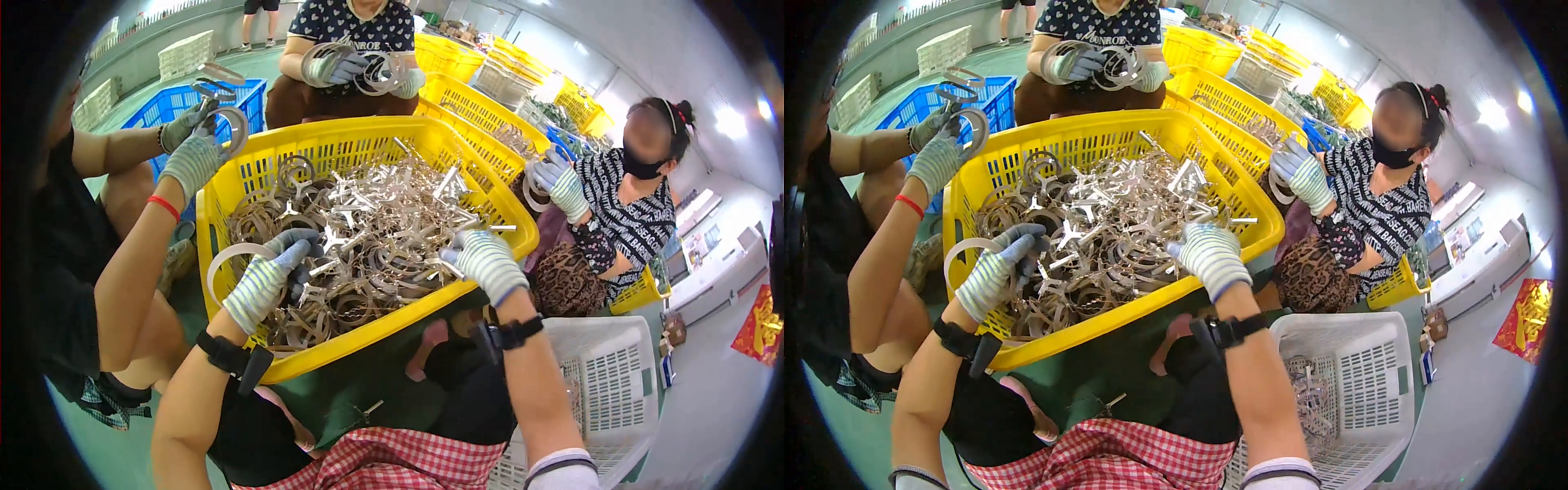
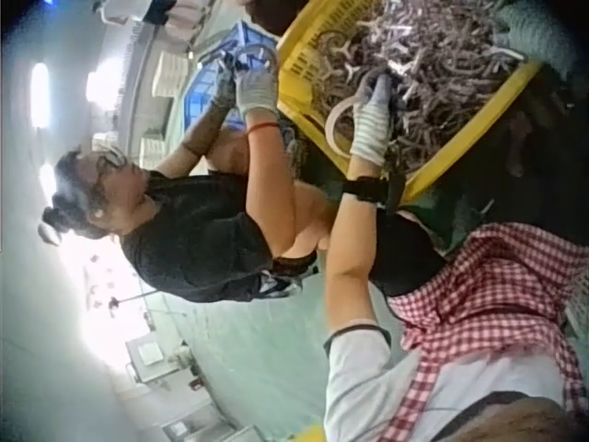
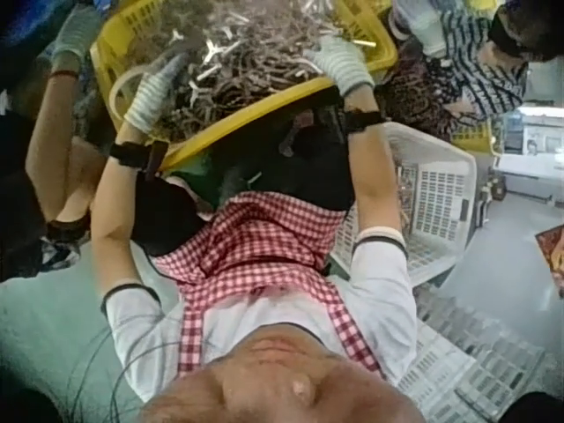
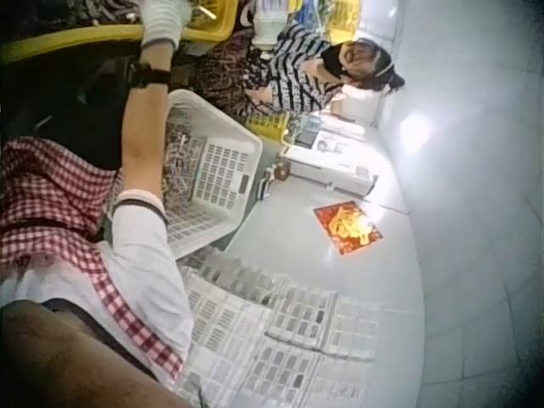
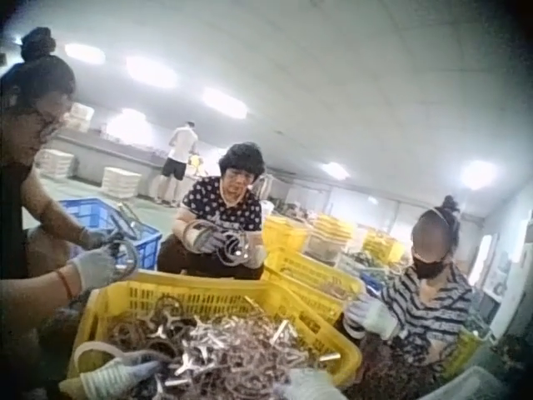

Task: Sorting and cleaning plastic rings from a bin of scrap material.

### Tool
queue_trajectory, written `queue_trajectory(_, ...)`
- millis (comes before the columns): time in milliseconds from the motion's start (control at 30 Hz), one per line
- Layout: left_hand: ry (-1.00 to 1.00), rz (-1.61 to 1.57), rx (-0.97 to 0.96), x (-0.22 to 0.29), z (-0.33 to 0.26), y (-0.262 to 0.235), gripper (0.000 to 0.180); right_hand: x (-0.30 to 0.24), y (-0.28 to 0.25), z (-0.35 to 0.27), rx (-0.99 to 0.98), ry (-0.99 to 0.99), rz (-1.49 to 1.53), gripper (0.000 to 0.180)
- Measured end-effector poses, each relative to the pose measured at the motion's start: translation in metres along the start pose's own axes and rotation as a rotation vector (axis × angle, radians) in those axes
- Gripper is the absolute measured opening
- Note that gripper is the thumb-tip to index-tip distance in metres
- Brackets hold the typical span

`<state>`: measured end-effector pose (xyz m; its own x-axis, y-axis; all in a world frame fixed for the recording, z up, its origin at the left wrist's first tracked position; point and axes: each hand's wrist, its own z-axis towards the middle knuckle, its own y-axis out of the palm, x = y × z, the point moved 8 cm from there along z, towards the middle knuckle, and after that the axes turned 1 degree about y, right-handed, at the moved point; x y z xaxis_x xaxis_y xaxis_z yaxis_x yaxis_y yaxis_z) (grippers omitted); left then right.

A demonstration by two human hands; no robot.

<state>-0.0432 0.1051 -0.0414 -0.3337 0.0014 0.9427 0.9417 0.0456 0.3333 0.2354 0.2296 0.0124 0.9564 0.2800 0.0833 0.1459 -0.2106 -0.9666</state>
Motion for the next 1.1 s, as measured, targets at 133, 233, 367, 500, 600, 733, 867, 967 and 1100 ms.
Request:
queue_trajectory(133, 0.018, -0.031, 0.043, 0.007, -0.008, -0.012, 0.031, -0.014, 0.050, 0.021, 0.038, -0.015, -0.177, 0.040)
queue_trajectory(233, 0.011, 0.036, 0.026, 0.011, -0.011, -0.016, 0.033, 0.008, 0.032, 0.022, 0.212, -0.015, 0.015, 0.025)
queue_trajectory(367, 0.063, 0.016, 0.059, 0.020, -0.011, -0.022, 0.035, 0.059, -0.013, -0.006, 0.553, -0.023, 0.360, 0.025)
queue_trajectory(500, 0.057, 0.058, 0.079, 0.013, -0.001, -0.038, 0.033, 0.097, -0.056, -0.034, 0.874, -0.037, 0.786, 0.023)
queue_trajectory(600, -0.038, 0.081, 0.032, -0.003, 0.005, -0.031, 0.033, 0.096, -0.058, -0.038, 1.094, -0.188, 1.187, 0.032)
queue_trajectory(733, -0.215, 0.404, -0.138, -0.020, 0.004, -0.010, 0.032, 0.042, -0.041, -0.027, 0.868, -0.179, 1.295, 0.037)
queue_trajectory(867, -0.485, 0.566, -0.452, -0.069, 0.000, 0.017, 0.033, 0.013, -0.025, -0.015, 0.642, -0.166, 1.446, 0.034)
queue_trajectory(967, -0.325, 0.883, -0.588, -0.077, 0.013, 0.002, 0.029, 0.010, -0.026, -0.018, 0.722, -0.205, 1.467, 0.032)
queue_trajectory(1100, -0.574, 0.726, -0.246, -0.063, 0.044, -0.032, 0.027, 0.002, -0.030, -0.026, 0.744, -0.186, 1.395, 0.034)
